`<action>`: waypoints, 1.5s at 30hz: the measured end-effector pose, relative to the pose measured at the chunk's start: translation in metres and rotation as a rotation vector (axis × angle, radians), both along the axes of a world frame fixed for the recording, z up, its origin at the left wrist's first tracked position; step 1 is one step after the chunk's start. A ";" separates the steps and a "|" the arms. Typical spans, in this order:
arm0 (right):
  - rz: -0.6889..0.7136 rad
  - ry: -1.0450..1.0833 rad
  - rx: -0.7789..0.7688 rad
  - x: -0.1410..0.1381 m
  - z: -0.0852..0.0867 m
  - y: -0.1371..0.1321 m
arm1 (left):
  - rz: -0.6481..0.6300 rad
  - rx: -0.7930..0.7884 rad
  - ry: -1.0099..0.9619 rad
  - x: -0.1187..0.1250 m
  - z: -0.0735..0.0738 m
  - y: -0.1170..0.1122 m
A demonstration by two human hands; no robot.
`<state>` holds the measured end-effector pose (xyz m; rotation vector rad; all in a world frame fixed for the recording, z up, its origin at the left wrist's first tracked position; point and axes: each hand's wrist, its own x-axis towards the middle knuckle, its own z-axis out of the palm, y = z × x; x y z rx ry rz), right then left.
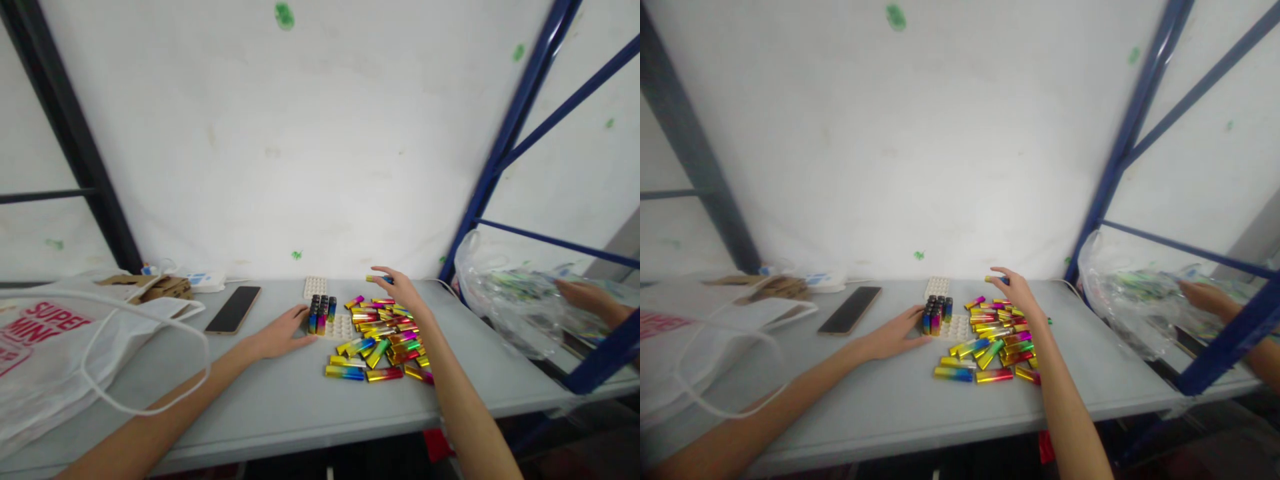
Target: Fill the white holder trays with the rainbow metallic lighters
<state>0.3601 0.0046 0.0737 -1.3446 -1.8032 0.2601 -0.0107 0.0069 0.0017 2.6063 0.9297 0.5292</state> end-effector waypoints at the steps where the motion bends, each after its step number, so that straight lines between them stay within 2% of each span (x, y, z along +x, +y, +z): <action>1: 0.021 0.057 -0.005 -0.009 0.007 -0.001 | 0.001 -0.005 0.000 0.000 0.000 0.000; 4: 0.114 0.177 -0.019 -0.036 0.020 -0.007 | -0.018 0.003 -0.023 0.000 0.000 -0.001; 6: 0.202 0.204 -0.041 -0.054 0.017 -0.011 | -0.028 0.013 -0.033 0.000 0.001 -0.002; 10: 0.387 0.313 -0.214 -0.083 -0.008 -0.018 | -0.030 0.009 -0.045 0.001 0.002 -0.003; 13: 0.436 0.350 -0.271 -0.093 -0.025 -0.017 | -0.029 0.011 -0.043 0.002 0.003 -0.004; 18: 0.258 0.435 -0.187 -0.091 -0.029 -0.012 | -0.017 0.010 -0.013 0.002 0.005 -0.005; 22: 0.145 0.306 -0.089 -0.085 -0.027 -0.011 | -0.020 0.015 -0.020 0.001 0.006 -0.005; 25: 0.019 0.278 -0.044 -0.084 -0.031 -0.011 | -0.015 0.012 -0.006 0.001 0.006 -0.005; 28: -0.048 0.248 -0.025 -0.087 -0.035 -0.012 | -0.012 0.003 -0.015 0.001 0.007 -0.006; 32: -0.064 0.182 0.034 -0.092 -0.032 -0.018 | -0.012 -0.011 -0.027 0.002 0.010 -0.008; 39: 0.031 0.077 0.017 -0.093 -0.025 -0.030 | -0.018 -0.015 -0.033 0.002 0.010 -0.008; 45: -0.040 -0.003 0.084 -0.096 -0.025 -0.033 | -0.029 -0.016 -0.044 0.002 0.010 -0.008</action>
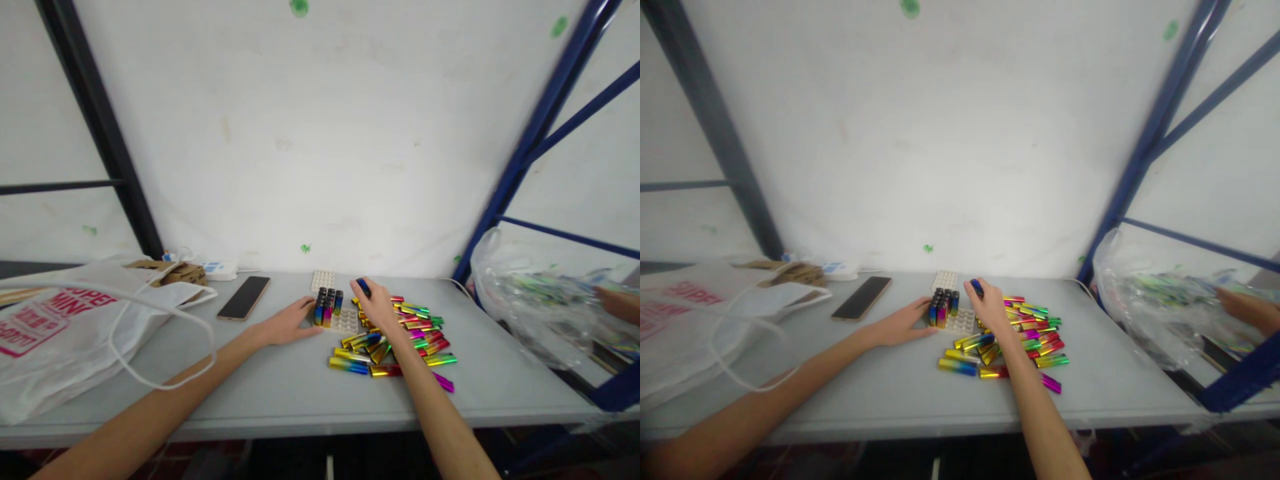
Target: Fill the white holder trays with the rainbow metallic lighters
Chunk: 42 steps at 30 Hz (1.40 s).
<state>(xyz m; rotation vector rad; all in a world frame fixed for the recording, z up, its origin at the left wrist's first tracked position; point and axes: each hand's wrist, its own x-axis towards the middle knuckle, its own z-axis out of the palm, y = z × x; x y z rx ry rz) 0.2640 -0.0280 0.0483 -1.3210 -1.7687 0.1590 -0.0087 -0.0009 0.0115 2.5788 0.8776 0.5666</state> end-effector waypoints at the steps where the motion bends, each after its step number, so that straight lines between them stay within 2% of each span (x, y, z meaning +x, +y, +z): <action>1: -0.019 -0.008 0.003 -0.001 -0.001 0.000 | 0.002 0.001 0.003 0.000 0.000 0.000; 10: -0.109 0.161 -0.031 -0.008 -0.007 0.006 | 0.019 0.012 0.037 0.000 0.000 0.000; 22: 0.140 0.150 -0.070 -0.006 0.002 -0.003 | 0.000 0.020 0.000 0.001 0.000 0.001; 24: 0.176 0.100 0.018 -0.004 0.003 -0.002 | 0.002 0.012 0.010 0.001 -0.001 0.002; 27: 0.159 -0.026 0.117 -0.002 0.005 -0.003 | -0.011 0.023 0.009 0.000 -0.003 0.003; 34: 0.256 -0.136 -0.091 0.002 0.001 -0.004 | -0.031 0.012 -0.045 0.000 -0.005 0.004; 38: 0.260 -0.264 -0.108 0.002 -0.002 -0.004 | -0.043 0.022 -0.054 0.001 -0.003 0.003; 42: 0.327 -0.323 -0.118 0.002 -0.001 -0.004 | -0.036 0.025 -0.047 0.001 -0.001 0.001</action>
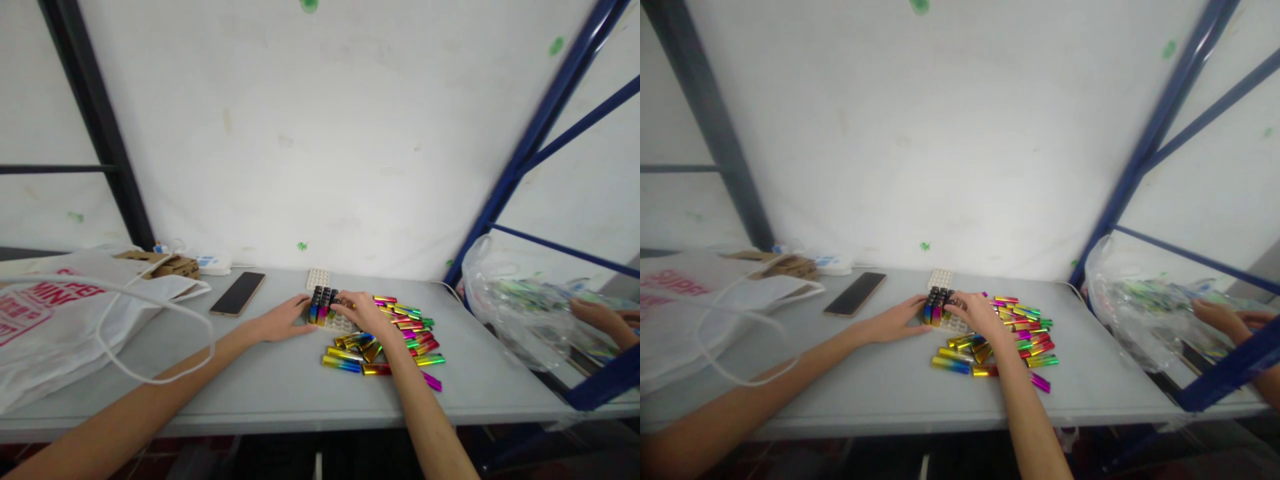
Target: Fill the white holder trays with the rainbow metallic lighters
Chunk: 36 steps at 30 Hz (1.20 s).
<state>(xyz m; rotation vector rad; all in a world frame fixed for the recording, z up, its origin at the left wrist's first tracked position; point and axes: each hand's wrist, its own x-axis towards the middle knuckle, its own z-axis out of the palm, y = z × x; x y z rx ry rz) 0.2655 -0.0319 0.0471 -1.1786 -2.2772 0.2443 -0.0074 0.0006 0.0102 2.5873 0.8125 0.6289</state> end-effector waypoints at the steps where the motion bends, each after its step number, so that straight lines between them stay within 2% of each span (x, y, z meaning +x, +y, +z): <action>1: -0.004 -0.010 -0.009 0.000 0.000 0.001 | 0.004 -0.003 0.002 0.000 0.000 0.000; 6: -0.201 -0.101 -0.017 -0.002 -0.004 0.005 | 0.035 -0.038 0.032 0.001 0.003 -0.002; 9: -0.175 -0.074 -0.011 0.000 -0.006 0.005 | 0.043 -0.037 0.047 0.001 0.004 -0.003; 11: -0.138 0.011 0.061 0.005 0.000 0.003 | 0.043 -0.029 0.060 0.001 0.004 -0.002; 13: -0.184 0.111 0.211 0.015 0.012 0.000 | 0.049 -0.028 0.077 0.000 0.004 -0.002; 16: -0.350 0.269 0.432 0.036 0.039 -0.008 | 0.052 -0.034 0.090 -0.001 0.003 0.000; 19: -0.406 0.297 0.474 0.061 0.064 -0.017 | 0.050 -0.026 0.071 -0.002 0.001 0.002; 22: -0.423 0.188 0.410 0.088 0.072 -0.023 | 0.058 -0.026 0.072 -0.002 -0.001 0.004; 25: -0.413 0.030 0.289 0.114 0.060 -0.017 | 0.069 -0.028 0.080 -0.002 -0.003 0.005; 31: -0.383 -0.230 -0.037 0.147 0.020 0.035 | 0.055 -0.015 0.053 -0.002 -0.002 0.003; 36: -0.329 -0.269 -0.319 0.152 0.011 0.069 | 0.060 -0.030 0.070 -0.002 0.002 0.000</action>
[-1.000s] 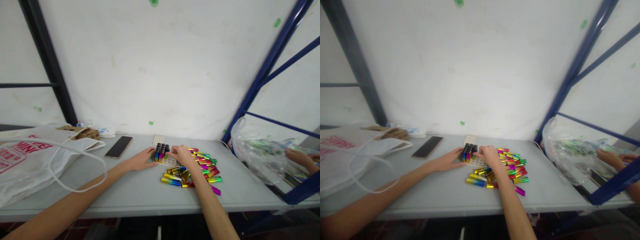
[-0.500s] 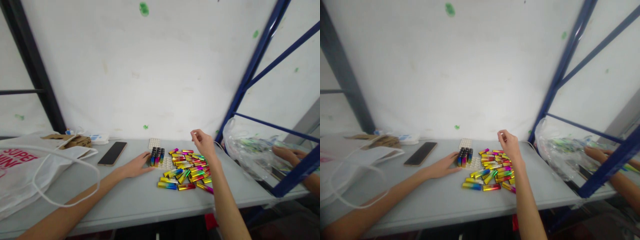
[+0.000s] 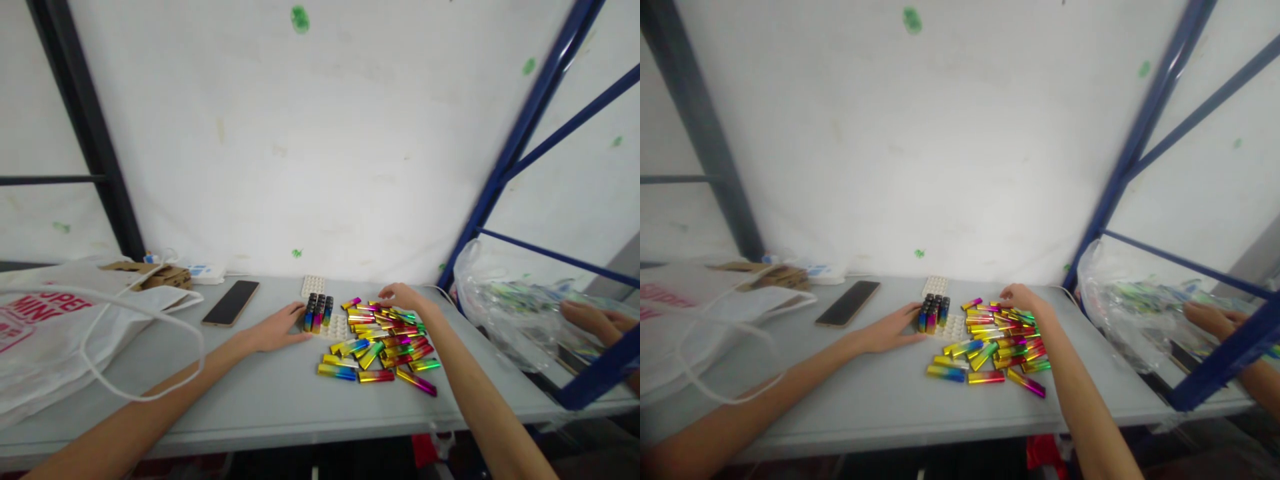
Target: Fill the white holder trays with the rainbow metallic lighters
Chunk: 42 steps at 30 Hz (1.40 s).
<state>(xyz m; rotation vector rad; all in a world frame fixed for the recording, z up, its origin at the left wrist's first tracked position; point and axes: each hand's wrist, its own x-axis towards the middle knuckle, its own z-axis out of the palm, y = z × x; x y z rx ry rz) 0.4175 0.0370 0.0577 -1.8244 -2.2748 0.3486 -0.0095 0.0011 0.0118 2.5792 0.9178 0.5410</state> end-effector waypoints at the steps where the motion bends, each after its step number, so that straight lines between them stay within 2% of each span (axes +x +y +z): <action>1: 0.000 0.009 -0.031 -0.001 0.000 0.003 | -0.002 0.000 0.003 0.000 0.000 0.000; 5: -0.001 0.026 -0.057 -0.011 0.004 0.008 | 0.008 0.000 0.010 0.000 0.001 0.000; 9: 0.060 0.050 -0.045 -0.034 0.008 0.013 | -0.002 -0.014 -0.015 0.000 0.000 0.000; 15: 0.068 0.018 -0.078 -0.064 0.001 0.030 | 0.007 -0.014 -0.003 0.000 -0.002 0.000; 21: 0.064 -0.022 -0.084 -0.072 -0.006 0.038 | -0.007 -0.001 -0.035 0.002 -0.004 0.001; 28: 0.086 0.071 0.044 -0.075 0.007 0.031 | -0.021 0.012 -0.047 0.001 -0.005 0.002; 31: 0.111 0.302 0.110 -0.077 0.013 0.024 | -0.024 0.015 -0.051 0.001 -0.005 0.002; 36: 0.108 1.002 0.150 -0.089 0.012 0.003 | -0.020 0.014 -0.046 0.000 -0.007 0.004; 38: 0.078 1.146 0.133 -0.100 0.010 -0.008 | -0.029 0.017 -0.058 0.000 -0.009 0.006; 42: 0.043 1.256 0.063 -0.126 0.009 -0.025 | -0.025 0.012 -0.060 -0.001 -0.012 0.009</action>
